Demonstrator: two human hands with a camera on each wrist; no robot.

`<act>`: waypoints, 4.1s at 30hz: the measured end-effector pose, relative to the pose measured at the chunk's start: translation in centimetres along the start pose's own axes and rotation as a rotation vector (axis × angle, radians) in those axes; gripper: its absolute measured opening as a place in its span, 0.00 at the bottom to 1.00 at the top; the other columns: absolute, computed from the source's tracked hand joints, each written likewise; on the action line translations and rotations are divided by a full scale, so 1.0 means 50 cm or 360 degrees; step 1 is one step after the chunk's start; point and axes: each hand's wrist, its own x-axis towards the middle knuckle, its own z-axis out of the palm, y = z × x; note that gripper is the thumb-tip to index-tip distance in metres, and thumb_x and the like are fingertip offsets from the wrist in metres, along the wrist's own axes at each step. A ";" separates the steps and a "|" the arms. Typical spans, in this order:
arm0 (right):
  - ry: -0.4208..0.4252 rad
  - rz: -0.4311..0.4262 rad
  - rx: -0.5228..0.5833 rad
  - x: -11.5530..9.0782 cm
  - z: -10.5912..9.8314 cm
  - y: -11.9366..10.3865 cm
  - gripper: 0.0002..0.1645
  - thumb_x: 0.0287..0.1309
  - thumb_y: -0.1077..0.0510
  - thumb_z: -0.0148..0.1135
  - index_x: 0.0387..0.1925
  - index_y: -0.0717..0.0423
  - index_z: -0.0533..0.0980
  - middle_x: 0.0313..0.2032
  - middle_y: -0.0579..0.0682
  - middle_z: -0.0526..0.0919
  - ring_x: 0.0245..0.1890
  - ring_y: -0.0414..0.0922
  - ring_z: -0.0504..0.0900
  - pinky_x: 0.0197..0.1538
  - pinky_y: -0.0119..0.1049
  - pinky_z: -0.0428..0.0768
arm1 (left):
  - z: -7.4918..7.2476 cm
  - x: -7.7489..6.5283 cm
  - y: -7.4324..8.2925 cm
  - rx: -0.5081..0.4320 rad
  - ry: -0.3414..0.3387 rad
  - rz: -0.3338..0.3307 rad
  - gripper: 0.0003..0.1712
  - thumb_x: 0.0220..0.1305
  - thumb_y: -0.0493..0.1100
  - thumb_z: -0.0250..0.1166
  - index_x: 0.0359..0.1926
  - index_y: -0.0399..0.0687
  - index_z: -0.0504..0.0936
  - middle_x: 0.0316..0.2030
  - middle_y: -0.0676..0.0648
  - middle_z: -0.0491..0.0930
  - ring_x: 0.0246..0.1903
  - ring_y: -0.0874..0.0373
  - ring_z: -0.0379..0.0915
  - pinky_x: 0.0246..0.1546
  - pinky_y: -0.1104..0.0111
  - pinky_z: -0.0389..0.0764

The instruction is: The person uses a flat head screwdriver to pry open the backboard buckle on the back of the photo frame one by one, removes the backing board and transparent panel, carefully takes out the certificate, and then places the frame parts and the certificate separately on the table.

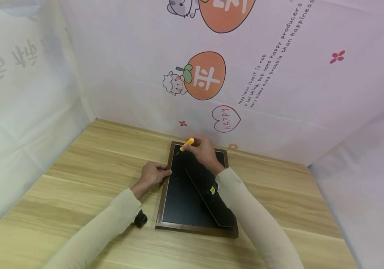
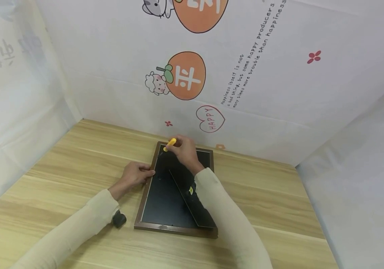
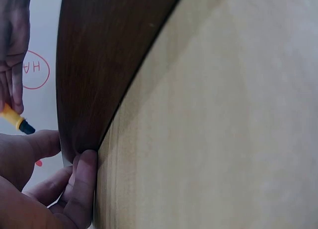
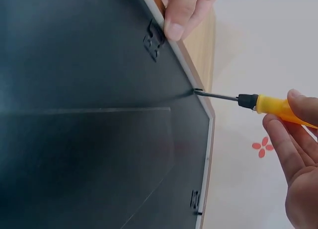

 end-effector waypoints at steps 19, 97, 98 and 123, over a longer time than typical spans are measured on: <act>-0.0119 0.0033 -0.0387 -0.053 -0.078 0.071 0.12 0.57 0.57 0.71 0.41 0.59 0.86 0.41 0.54 0.86 0.35 0.45 0.77 0.37 0.33 0.79 | 0.003 -0.004 -0.001 0.0024 0.0012 0.0011 0.16 0.57 0.46 0.72 0.44 0.42 0.88 0.34 0.43 0.89 0.26 0.60 0.84 0.37 0.63 0.85; 0.0028 0.0443 -0.0820 -0.281 -0.313 0.219 0.19 0.57 0.54 0.69 0.42 0.66 0.82 0.40 0.64 0.86 0.36 0.54 0.86 0.30 0.38 0.82 | 0.003 -0.008 0.005 -0.0057 -0.0035 -0.0037 0.14 0.59 0.43 0.72 0.45 0.40 0.88 0.32 0.42 0.89 0.19 0.62 0.80 0.25 0.70 0.82; 0.0042 0.0457 -0.0825 -0.287 -0.318 0.226 0.19 0.56 0.54 0.69 0.42 0.67 0.82 0.39 0.64 0.86 0.35 0.54 0.86 0.30 0.38 0.82 | 0.004 -0.008 0.006 -0.0057 -0.0034 -0.0034 0.15 0.59 0.43 0.72 0.45 0.40 0.88 0.33 0.42 0.89 0.20 0.63 0.80 0.25 0.70 0.82; 0.0210 0.0699 -0.0925 -0.435 -0.429 0.361 0.20 0.54 0.51 0.69 0.37 0.67 0.82 0.30 0.58 0.87 0.26 0.45 0.78 0.26 0.34 0.70 | 0.003 -0.008 0.007 -0.0056 -0.0033 -0.0036 0.15 0.58 0.42 0.72 0.44 0.39 0.88 0.33 0.42 0.89 0.19 0.63 0.80 0.25 0.70 0.82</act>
